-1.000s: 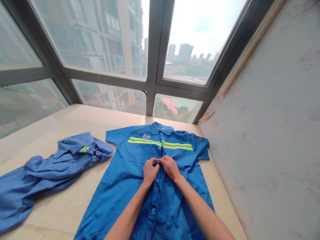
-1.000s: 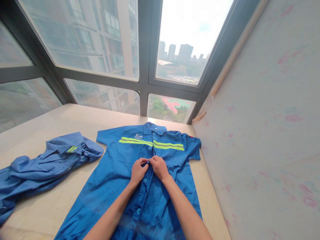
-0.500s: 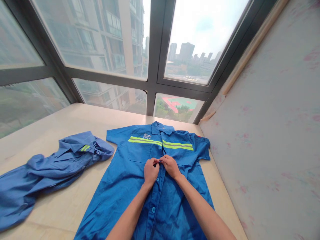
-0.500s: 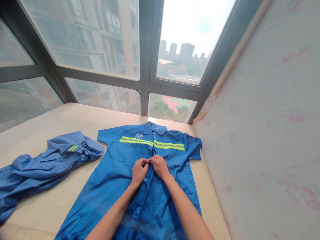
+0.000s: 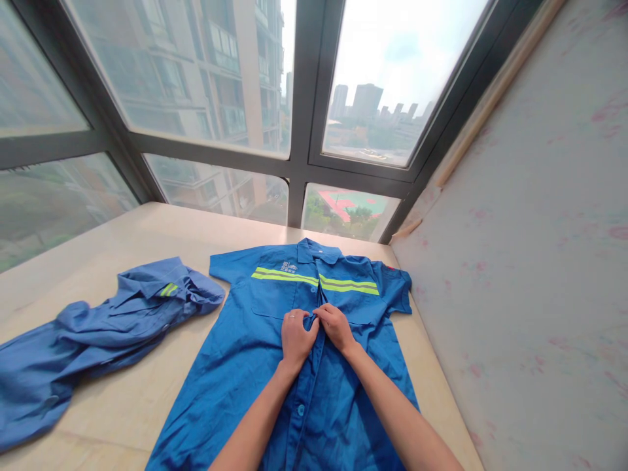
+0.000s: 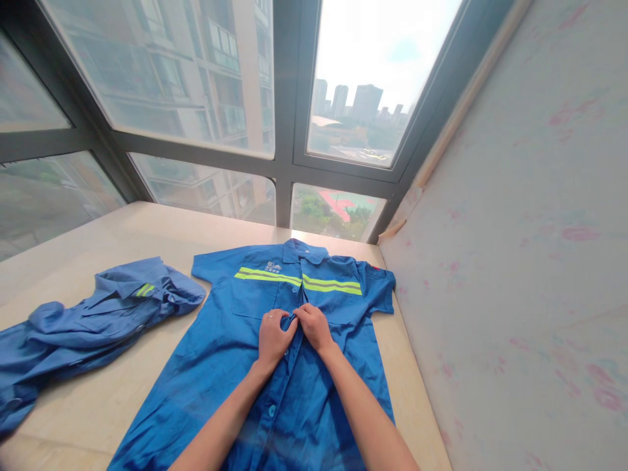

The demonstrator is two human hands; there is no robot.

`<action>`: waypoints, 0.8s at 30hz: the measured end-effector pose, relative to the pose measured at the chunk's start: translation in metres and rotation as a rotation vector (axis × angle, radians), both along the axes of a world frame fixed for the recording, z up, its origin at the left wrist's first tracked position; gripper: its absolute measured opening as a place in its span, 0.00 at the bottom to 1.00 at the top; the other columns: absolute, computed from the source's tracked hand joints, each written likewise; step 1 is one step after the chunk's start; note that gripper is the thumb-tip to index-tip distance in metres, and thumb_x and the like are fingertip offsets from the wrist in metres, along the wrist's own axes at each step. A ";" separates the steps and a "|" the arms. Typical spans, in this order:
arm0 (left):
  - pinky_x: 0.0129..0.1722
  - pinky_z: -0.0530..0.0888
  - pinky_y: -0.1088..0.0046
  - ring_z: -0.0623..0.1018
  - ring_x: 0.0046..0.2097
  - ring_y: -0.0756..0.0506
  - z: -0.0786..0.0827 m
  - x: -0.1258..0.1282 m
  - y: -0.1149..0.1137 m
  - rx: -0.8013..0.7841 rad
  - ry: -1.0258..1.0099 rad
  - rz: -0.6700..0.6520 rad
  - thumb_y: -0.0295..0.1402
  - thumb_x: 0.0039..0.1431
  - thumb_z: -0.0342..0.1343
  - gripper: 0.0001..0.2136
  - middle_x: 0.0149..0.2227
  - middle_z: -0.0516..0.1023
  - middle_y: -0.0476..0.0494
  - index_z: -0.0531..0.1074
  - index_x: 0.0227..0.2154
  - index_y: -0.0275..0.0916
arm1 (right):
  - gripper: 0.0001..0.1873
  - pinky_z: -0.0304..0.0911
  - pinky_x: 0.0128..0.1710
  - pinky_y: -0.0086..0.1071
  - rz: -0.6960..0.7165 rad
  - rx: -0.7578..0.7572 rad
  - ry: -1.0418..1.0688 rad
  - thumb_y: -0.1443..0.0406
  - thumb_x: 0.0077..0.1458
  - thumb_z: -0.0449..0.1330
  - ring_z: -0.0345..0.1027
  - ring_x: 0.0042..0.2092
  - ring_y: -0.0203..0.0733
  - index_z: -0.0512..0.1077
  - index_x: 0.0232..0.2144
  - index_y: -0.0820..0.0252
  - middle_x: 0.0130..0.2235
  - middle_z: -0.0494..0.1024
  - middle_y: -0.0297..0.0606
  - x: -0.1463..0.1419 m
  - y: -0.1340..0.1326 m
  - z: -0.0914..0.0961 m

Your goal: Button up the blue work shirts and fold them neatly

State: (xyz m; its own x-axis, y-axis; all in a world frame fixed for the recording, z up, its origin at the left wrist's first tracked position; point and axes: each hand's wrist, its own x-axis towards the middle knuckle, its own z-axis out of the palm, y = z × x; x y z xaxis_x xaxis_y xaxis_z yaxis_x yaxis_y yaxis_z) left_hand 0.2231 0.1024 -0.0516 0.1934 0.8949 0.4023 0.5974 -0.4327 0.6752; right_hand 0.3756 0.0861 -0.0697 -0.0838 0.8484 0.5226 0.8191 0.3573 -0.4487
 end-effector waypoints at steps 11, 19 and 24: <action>0.45 0.73 0.60 0.74 0.42 0.40 -0.003 -0.001 0.003 0.014 0.044 -0.014 0.38 0.59 0.58 0.09 0.37 0.78 0.41 0.78 0.36 0.39 | 0.17 0.67 0.39 0.30 0.016 -0.020 0.054 0.70 0.64 0.51 0.71 0.38 0.39 0.78 0.44 0.53 0.37 0.77 0.39 0.001 0.001 0.001; 0.44 0.74 0.61 0.74 0.42 0.41 -0.010 -0.004 0.005 -0.022 0.016 -0.040 0.34 0.60 0.57 0.08 0.38 0.79 0.42 0.79 0.38 0.39 | 0.16 0.66 0.39 0.29 0.023 -0.062 0.053 0.69 0.64 0.52 0.71 0.38 0.39 0.79 0.44 0.52 0.37 0.77 0.39 0.001 0.002 0.001; 0.45 0.73 0.61 0.74 0.42 0.40 -0.010 -0.004 0.005 -0.034 0.026 -0.050 0.32 0.59 0.56 0.08 0.39 0.79 0.42 0.79 0.38 0.41 | 0.15 0.66 0.39 0.29 0.024 -0.063 0.050 0.69 0.63 0.53 0.71 0.38 0.40 0.79 0.43 0.52 0.36 0.77 0.39 0.001 0.002 0.002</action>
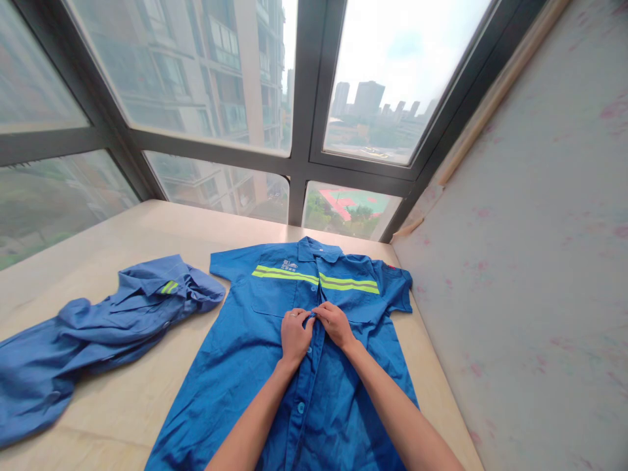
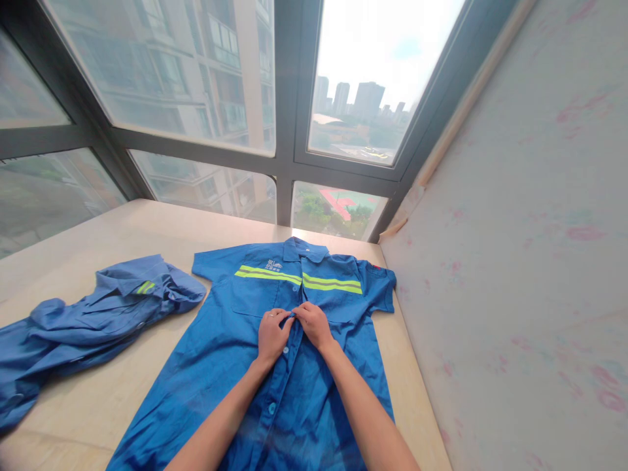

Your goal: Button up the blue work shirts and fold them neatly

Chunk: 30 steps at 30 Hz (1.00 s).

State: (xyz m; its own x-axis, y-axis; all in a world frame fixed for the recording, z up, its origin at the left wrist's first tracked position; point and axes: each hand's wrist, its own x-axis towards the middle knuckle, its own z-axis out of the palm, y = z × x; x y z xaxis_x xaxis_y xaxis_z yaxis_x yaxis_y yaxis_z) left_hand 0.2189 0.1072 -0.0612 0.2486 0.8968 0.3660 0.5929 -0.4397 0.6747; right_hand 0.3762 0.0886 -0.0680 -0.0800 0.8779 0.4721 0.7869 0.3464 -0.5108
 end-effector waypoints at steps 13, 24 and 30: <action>0.46 0.71 0.62 0.76 0.43 0.42 0.014 0.000 -0.002 -0.024 -0.050 -0.057 0.34 0.64 0.49 0.11 0.41 0.82 0.45 0.78 0.40 0.43 | 0.17 0.68 0.38 0.30 0.009 0.051 0.076 0.68 0.65 0.50 0.71 0.37 0.39 0.79 0.44 0.54 0.36 0.77 0.40 -0.001 -0.004 0.005; 0.45 0.72 0.62 0.78 0.42 0.42 0.006 -0.001 0.000 -0.095 -0.150 -0.020 0.33 0.62 0.53 0.10 0.39 0.83 0.45 0.79 0.39 0.43 | 0.16 0.69 0.38 0.29 0.021 0.032 0.095 0.69 0.63 0.53 0.73 0.37 0.39 0.79 0.44 0.53 0.37 0.78 0.39 0.001 -0.002 0.000; 0.45 0.72 0.63 0.78 0.41 0.43 0.007 -0.001 0.000 -0.116 -0.155 0.005 0.33 0.62 0.53 0.09 0.38 0.83 0.45 0.79 0.38 0.43 | 0.15 0.68 0.37 0.30 0.020 0.033 0.055 0.69 0.63 0.54 0.73 0.37 0.40 0.79 0.44 0.52 0.36 0.77 0.40 0.001 -0.002 -0.001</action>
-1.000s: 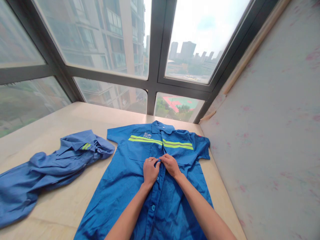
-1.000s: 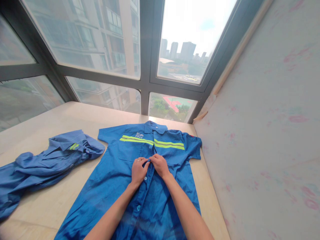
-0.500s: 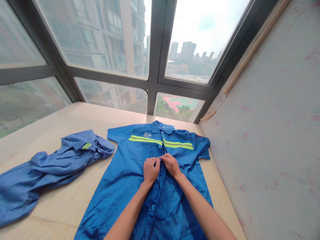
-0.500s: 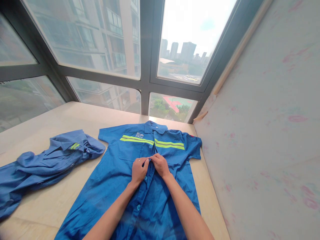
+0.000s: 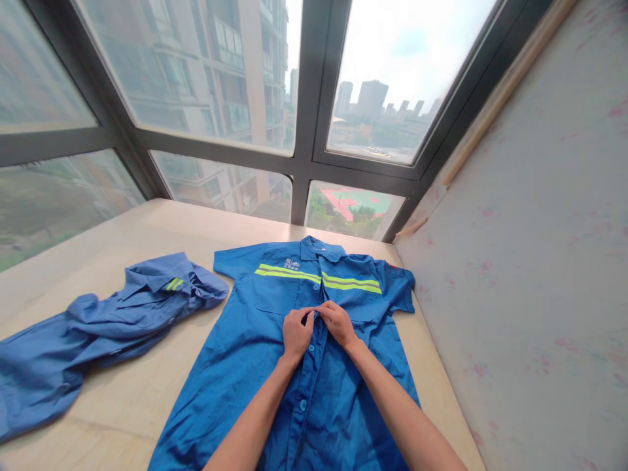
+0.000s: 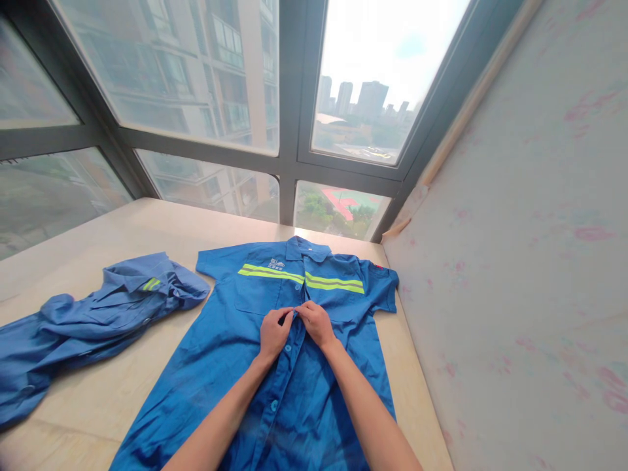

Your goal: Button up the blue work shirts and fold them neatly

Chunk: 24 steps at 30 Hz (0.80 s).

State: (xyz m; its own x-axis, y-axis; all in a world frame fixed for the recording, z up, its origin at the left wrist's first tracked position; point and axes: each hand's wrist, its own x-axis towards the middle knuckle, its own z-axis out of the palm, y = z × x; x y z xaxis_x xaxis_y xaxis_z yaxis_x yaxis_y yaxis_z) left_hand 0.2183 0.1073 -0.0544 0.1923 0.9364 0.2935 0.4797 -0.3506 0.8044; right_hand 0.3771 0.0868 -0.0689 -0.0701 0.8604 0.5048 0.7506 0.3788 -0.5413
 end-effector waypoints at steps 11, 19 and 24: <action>0.45 0.71 0.63 0.78 0.41 0.43 0.002 -0.001 -0.002 -0.014 0.026 -0.031 0.33 0.55 0.60 0.08 0.37 0.82 0.46 0.78 0.39 0.43 | 0.17 0.67 0.38 0.30 -0.011 -0.029 -0.056 0.72 0.62 0.52 0.72 0.38 0.39 0.79 0.44 0.54 0.36 0.77 0.39 0.000 0.000 0.000; 0.46 0.72 0.63 0.78 0.41 0.44 0.000 0.000 -0.001 -0.049 -0.007 -0.033 0.29 0.55 0.57 0.09 0.37 0.82 0.46 0.77 0.38 0.43 | 0.15 0.67 0.38 0.30 -0.016 -0.024 -0.051 0.71 0.61 0.54 0.73 0.38 0.40 0.79 0.42 0.54 0.36 0.78 0.39 -0.001 0.000 -0.001; 0.46 0.72 0.64 0.79 0.41 0.44 0.000 0.000 -0.001 -0.043 0.009 -0.028 0.27 0.54 0.57 0.10 0.37 0.82 0.47 0.77 0.38 0.43 | 0.15 0.67 0.38 0.30 -0.013 -0.017 -0.057 0.71 0.62 0.53 0.72 0.38 0.40 0.79 0.42 0.54 0.37 0.78 0.39 -0.002 0.000 0.000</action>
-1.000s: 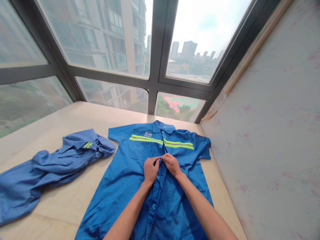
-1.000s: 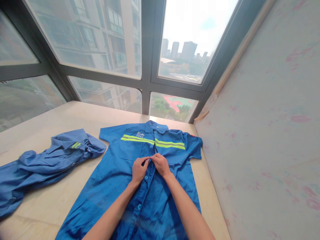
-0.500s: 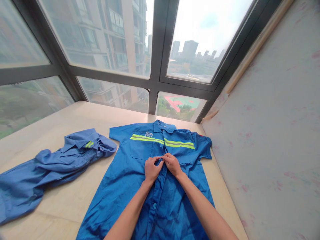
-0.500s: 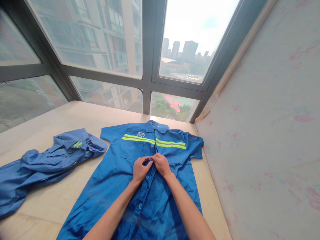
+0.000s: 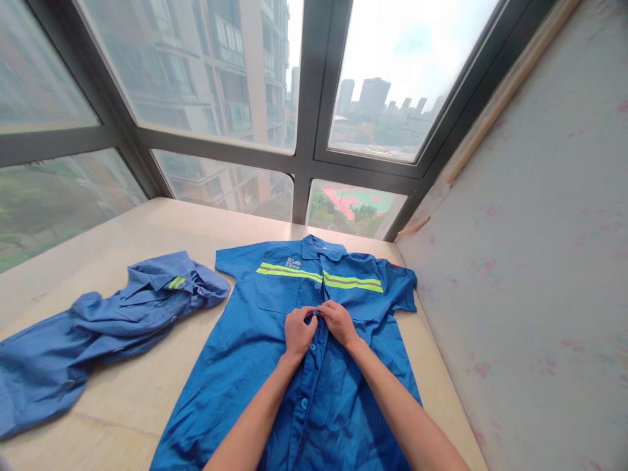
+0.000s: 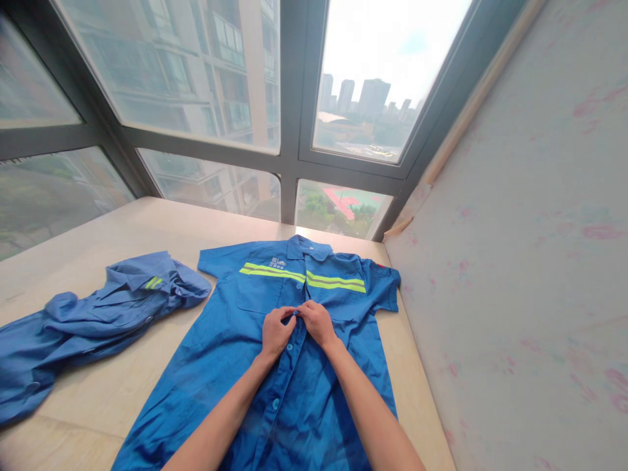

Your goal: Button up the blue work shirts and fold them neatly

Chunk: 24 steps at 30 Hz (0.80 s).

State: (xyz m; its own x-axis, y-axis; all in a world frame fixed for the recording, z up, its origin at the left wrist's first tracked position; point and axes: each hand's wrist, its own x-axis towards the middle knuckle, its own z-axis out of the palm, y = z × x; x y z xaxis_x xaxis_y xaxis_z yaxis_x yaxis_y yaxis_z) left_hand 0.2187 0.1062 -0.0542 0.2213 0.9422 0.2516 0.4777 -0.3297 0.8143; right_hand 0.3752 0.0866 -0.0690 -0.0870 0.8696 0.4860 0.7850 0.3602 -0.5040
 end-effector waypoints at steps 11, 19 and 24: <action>0.46 0.73 0.65 0.80 0.42 0.45 0.000 0.001 0.001 -0.012 -0.028 -0.004 0.23 0.53 0.57 0.11 0.37 0.82 0.47 0.76 0.38 0.42 | 0.15 0.66 0.40 0.32 -0.001 -0.026 -0.029 0.71 0.63 0.53 0.72 0.39 0.41 0.78 0.42 0.54 0.37 0.78 0.40 -0.002 -0.001 0.006; 0.45 0.72 0.66 0.79 0.40 0.46 0.002 0.002 0.001 -0.032 0.000 -0.001 0.23 0.53 0.56 0.08 0.35 0.81 0.48 0.74 0.35 0.41 | 0.16 0.66 0.42 0.33 0.031 -0.078 0.020 0.72 0.62 0.52 0.71 0.41 0.41 0.77 0.43 0.53 0.38 0.77 0.39 0.001 0.001 0.001; 0.44 0.72 0.67 0.79 0.39 0.46 0.001 0.002 0.001 -0.033 0.018 0.018 0.24 0.53 0.57 0.06 0.34 0.81 0.48 0.73 0.33 0.40 | 0.16 0.64 0.43 0.34 0.032 -0.120 0.021 0.73 0.61 0.52 0.70 0.42 0.42 0.76 0.42 0.54 0.39 0.76 0.39 0.001 0.001 0.000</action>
State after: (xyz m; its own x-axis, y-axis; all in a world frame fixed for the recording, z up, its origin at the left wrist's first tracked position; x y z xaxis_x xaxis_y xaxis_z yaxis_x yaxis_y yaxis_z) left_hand 0.2209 0.1070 -0.0528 0.2087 0.9536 0.2168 0.4977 -0.2944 0.8159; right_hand 0.3761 0.0878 -0.0690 -0.1071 0.9184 0.3809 0.7630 0.3216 -0.5607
